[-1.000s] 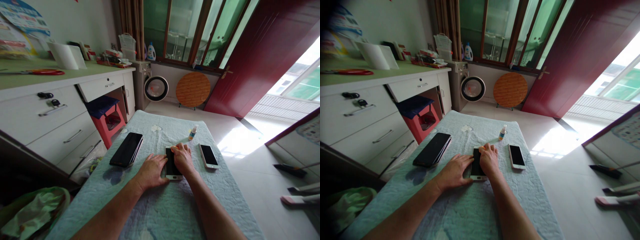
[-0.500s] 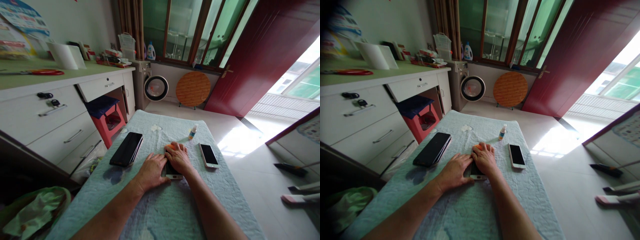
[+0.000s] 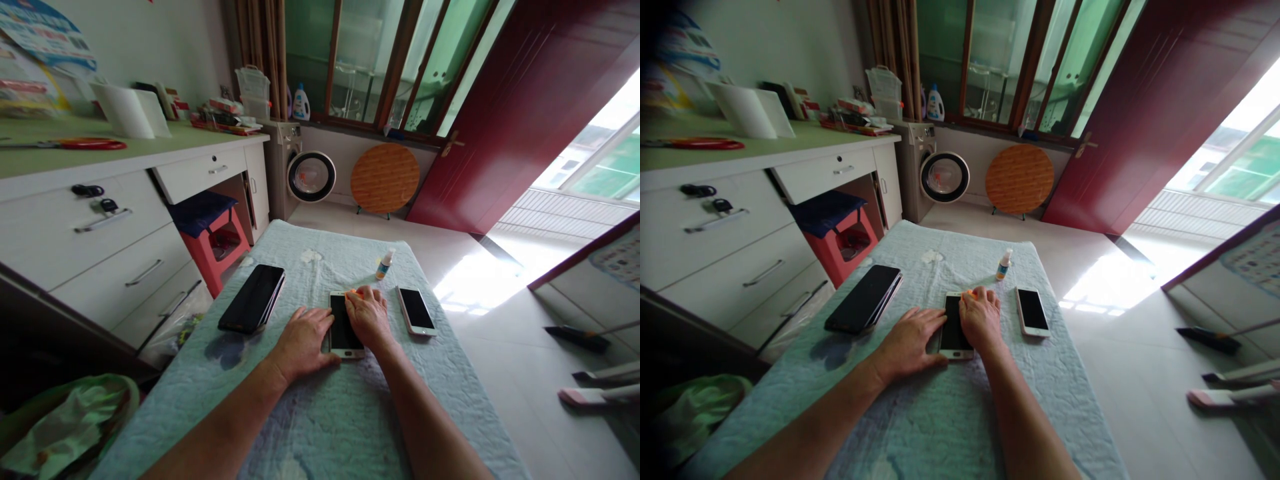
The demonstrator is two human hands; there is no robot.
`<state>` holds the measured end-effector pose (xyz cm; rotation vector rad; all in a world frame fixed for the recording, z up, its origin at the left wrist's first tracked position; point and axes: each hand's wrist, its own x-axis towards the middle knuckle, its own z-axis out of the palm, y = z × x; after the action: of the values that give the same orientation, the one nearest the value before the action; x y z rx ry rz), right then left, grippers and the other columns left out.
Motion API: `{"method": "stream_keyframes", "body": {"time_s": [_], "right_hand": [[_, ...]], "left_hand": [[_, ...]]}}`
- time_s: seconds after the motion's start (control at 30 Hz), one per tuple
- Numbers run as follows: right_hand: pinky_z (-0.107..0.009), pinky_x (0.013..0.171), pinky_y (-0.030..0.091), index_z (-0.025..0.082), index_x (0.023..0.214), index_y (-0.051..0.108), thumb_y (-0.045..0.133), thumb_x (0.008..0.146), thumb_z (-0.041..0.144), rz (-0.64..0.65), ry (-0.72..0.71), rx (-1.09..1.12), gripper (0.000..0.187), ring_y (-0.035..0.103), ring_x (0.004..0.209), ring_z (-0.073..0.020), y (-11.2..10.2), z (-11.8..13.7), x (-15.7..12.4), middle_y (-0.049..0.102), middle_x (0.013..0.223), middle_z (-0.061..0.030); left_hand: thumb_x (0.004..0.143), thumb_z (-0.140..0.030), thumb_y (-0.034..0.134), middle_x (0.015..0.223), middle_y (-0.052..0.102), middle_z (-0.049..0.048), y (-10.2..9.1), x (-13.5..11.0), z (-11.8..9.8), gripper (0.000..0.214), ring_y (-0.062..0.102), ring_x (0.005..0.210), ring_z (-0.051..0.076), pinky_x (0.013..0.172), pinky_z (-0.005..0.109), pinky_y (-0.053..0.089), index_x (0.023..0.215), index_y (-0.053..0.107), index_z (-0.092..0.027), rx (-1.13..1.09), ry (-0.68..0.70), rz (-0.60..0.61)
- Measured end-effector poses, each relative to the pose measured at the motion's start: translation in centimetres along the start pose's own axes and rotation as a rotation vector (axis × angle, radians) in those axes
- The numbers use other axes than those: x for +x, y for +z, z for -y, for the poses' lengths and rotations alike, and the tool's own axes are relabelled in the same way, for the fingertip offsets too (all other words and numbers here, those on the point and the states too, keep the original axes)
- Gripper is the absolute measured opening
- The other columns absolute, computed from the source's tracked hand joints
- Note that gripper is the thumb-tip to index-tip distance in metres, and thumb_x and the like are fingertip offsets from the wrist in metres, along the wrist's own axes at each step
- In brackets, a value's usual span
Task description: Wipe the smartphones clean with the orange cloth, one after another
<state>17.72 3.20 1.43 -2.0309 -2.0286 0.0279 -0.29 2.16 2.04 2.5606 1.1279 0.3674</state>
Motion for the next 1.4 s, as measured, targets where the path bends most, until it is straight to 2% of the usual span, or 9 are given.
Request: {"method": "stream_keyframes", "body": {"time_s": [0.17, 0.43, 0.57, 0.77, 0.9, 1.1, 1.4], "right_hand": [[-0.037, 0.089, 0.03, 0.032, 0.114, 0.061, 0.048, 0.091, 0.037, 0.038, -0.056, 0.032, 0.026, 0.04, 0.105, -0.0247, 0.4, 0.9, 0.1, 0.051, 0.115, -0.0053], [-0.039, 0.096, 0.026, 0.04, 0.12, 0.057, 0.045, 0.093, 0.042, 0.056, -0.158, 0.082, 0.03, 0.036, 0.113, -0.0243, 0.8, 1.4, 0.3, 0.044, 0.127, -0.002], [-0.037, 0.095, 0.027, 0.04, 0.121, 0.056, 0.046, 0.093, 0.041, 0.066, -0.124, 0.066, 0.03, 0.037, 0.112, -0.0237, 0.7, 1.2, 0.2, 0.045, 0.125, -0.0025], [-0.033, 0.087, 0.032, 0.033, 0.114, 0.063, 0.041, 0.095, 0.035, -0.001, -0.015, 0.043, 0.029, 0.042, 0.101, -0.0224, 0.7, -0.2, 0.1, 0.052, 0.111, -0.0056], [-0.029, 0.082, 0.034, 0.026, 0.107, 0.064, 0.036, 0.096, 0.026, -0.018, -0.009, 0.049, 0.031, 0.045, 0.094, -0.0204, 0.8, -0.9, 0.1, 0.054, 0.102, -0.0071], [-0.028, 0.079, 0.035, 0.023, 0.1, 0.065, 0.038, 0.093, 0.018, -0.008, -0.024, 0.017, 0.029, 0.045, 0.093, -0.0208, 1.0, -0.4, 0.3, 0.053, 0.098, -0.0078], [-0.029, 0.082, 0.032, 0.035, 0.112, 0.065, 0.044, 0.09, 0.019, 0.084, -0.154, 0.06, 0.034, 0.041, 0.095, -0.0204, 0.4, 0.7, 0.2, 0.052, 0.107, -0.004]], "left_hand": [[0.067, -0.055, 0.072, 0.125, 0.06, 0.0083, 0.1, 0.1, 0.2, 0.065, 0.052, 0.116, 0.029, 0.106, 0.046, 0.029, 0.12, 0.054, -0.023, -0.023, -0.004, -0.014], [0.069, -0.056, 0.071, 0.117, 0.062, 0.0079, -0.3, 0.2, -0.1, 0.059, 0.054, 0.109, 0.03, 0.1, 0.044, 0.035, 0.115, 0.057, -0.022, -0.005, 0.012, -0.008], [0.068, -0.055, 0.071, 0.12, 0.061, 0.0078, -0.3, 0.1, -0.1, 0.063, 0.054, 0.111, 0.03, 0.101, 0.044, 0.034, 0.119, 0.055, -0.022, -0.017, 0.013, -0.009], [0.068, -0.054, 0.07, 0.132, 0.055, 0.0107, 0.2, 0.1, 0.3, 0.066, 0.049, 0.121, 0.031, 0.107, 0.047, 0.029, 0.123, 0.053, -0.021, -0.006, -0.004, 0.003], [0.067, -0.056, 0.07, 0.136, 0.052, 0.0117, 0.5, 0.1, 0.6, 0.068, 0.046, 0.125, 0.032, 0.108, 0.047, 0.029, 0.124, 0.053, -0.02, -0.002, -0.008, 0.006], [0.066, -0.056, 0.072, 0.132, 0.055, 0.0121, 0.4, 0.2, 0.6, 0.069, 0.048, 0.122, 0.031, 0.106, 0.043, 0.032, 0.121, 0.054, -0.018, -0.009, 0.013, -0.008], [0.069, -0.06, 0.068, 0.117, 0.061, 0.0082, 0.0, 0.2, 0.1, 0.065, 0.055, 0.107, 0.03, 0.097, 0.043, 0.038, 0.119, 0.054, -0.022, -0.061, 0.019, -0.007]]}}
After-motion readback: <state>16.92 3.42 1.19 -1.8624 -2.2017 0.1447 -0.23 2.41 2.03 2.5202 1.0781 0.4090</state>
